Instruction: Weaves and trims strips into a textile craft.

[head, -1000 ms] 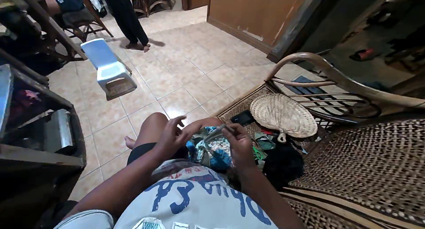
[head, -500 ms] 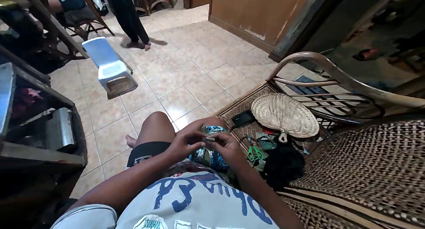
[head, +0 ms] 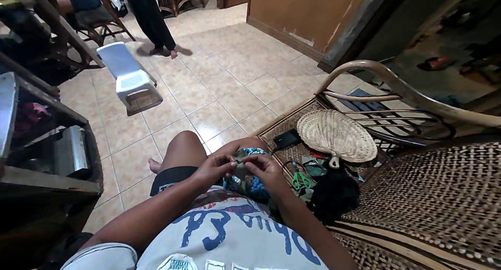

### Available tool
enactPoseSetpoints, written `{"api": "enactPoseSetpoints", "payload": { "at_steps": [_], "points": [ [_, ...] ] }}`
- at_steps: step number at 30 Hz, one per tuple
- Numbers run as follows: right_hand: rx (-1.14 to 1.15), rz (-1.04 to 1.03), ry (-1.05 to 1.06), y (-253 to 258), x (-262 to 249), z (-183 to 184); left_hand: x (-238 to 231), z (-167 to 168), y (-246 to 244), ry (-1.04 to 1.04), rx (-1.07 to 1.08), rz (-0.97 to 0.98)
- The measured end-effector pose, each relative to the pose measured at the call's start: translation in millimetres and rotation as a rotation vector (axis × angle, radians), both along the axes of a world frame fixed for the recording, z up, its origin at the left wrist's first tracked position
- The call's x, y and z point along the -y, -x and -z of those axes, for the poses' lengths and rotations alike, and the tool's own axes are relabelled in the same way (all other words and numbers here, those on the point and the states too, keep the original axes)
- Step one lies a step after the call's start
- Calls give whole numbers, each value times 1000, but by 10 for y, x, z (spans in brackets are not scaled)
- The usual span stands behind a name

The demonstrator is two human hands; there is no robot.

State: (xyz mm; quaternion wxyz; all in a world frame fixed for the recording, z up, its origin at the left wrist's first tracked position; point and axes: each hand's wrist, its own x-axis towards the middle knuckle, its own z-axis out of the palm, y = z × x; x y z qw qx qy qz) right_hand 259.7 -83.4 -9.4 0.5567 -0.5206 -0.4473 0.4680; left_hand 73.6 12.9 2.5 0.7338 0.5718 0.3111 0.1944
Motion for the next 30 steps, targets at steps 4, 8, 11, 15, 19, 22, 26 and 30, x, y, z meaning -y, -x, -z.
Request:
{"api": "enactPoseSetpoints", "payload": {
  "at_steps": [4,8,11,15,19,22,26,30],
  "points": [
    [21,-34,-8,37,-23,51,1,10,5,-35,21,21],
    [-194,20,74,78,-21,56,9,16,23,-171,13,36],
    [-316,18,91,114,-20,73,11,18,34,-257,16,41],
    [-337,-46,106,143,-19,110,9,23,30,-269,39,32],
    [-301,-168,145,81,9,82,-57,85,33,-295,-8,19],
    [-266,-208,72,50,38,80,-72,70,43,-337,-77,24],
    [-207,-164,-111,5,22,117,-152,28,78,-574,-143,203],
    [-239,-70,-230,-101,19,115,-373,202,94,-892,-294,506]
  ]
}}
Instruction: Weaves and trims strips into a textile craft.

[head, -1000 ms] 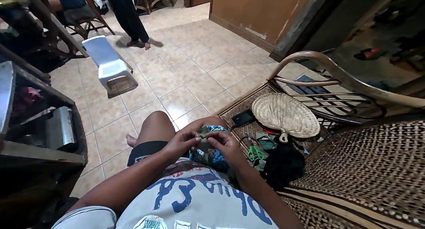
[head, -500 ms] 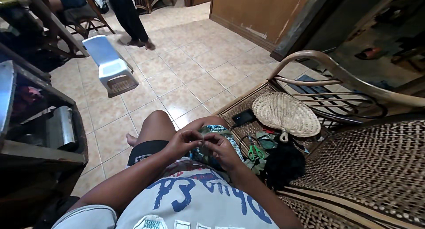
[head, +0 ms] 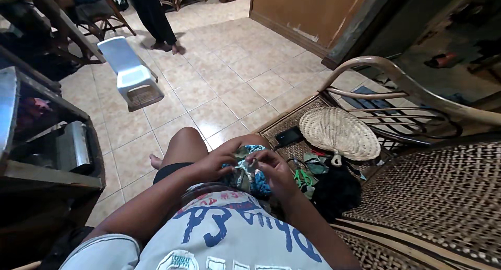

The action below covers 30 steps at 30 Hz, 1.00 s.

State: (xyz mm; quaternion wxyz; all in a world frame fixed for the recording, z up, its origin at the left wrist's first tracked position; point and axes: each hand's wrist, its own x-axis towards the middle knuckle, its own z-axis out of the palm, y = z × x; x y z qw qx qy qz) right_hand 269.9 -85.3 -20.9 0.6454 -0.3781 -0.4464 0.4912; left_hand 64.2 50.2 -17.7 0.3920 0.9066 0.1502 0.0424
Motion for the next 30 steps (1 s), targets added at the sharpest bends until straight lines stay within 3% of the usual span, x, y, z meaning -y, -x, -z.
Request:
{"api": "enactPoseSetpoints", "payload": {
  "at_steps": [3,9,24,30],
  "points": [
    [-49,44,-47,-63,10,4,-60,26,-5,-42,-128,44],
    [-84,54,-85,-62,-15,66,-197,-170,253,137,-307,-16],
    [-217,59,-25,-99,-5,46,-513,-450,846,242,-146,-295],
    [-60,68,158,-43,16,-27,-349,-434,738,550,136,-532]
  ]
}}
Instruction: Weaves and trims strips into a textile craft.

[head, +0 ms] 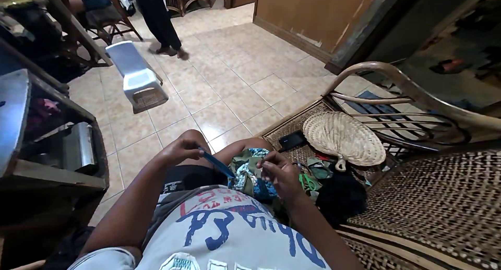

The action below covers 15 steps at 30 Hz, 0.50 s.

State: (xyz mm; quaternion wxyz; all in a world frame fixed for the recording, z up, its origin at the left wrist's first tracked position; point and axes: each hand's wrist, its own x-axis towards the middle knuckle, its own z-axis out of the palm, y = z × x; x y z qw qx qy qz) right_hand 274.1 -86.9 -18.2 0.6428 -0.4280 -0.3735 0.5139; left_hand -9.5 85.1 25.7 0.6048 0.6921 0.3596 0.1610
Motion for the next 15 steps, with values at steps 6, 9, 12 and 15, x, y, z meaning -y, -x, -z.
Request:
{"api": "enactPoseSetpoints", "payload": {
  "at_steps": [6,9,12,15],
  "points": [
    [173,-66,21,91,-32,-108,206,-51,-262,193,228,-93],
    [228,-90,-21,124,-77,-207,301,-100,-373,272,272,-71],
    [299,-86,-77,188,-128,-311,409,-144,-461,303,275,-55],
    [340,-100,-158,252,-184,-318,491,-148,-524,282,289,-64]
  ]
}}
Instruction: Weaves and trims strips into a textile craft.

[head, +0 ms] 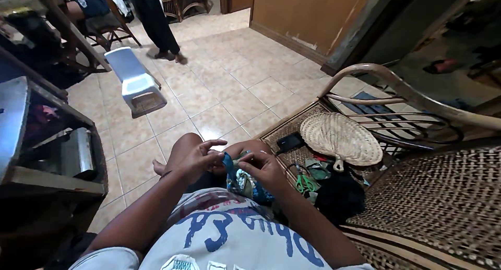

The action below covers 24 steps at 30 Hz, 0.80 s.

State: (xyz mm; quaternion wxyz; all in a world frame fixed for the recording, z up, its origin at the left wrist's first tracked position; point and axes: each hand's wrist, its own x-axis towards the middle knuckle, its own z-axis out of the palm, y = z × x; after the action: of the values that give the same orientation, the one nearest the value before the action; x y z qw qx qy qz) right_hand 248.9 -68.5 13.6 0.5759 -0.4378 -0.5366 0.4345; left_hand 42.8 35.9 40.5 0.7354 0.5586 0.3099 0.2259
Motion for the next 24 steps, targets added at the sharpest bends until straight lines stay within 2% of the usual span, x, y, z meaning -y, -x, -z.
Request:
{"api": "enactPoseSetpoints", "payload": {
  "at_steps": [6,11,16,24],
  "points": [
    [98,83,-151,125,-35,46,150,-90,-78,-172,-26,-26],
    [197,185,-279,159,-23,100,185,-117,-97,-155,-30,-22],
    [159,189,-355,160,-31,196,173,-79,-76,-161,-9,19],
    [522,237,-605,69,-47,303,218,-72,-99,-149,11,-23]
  ]
}}
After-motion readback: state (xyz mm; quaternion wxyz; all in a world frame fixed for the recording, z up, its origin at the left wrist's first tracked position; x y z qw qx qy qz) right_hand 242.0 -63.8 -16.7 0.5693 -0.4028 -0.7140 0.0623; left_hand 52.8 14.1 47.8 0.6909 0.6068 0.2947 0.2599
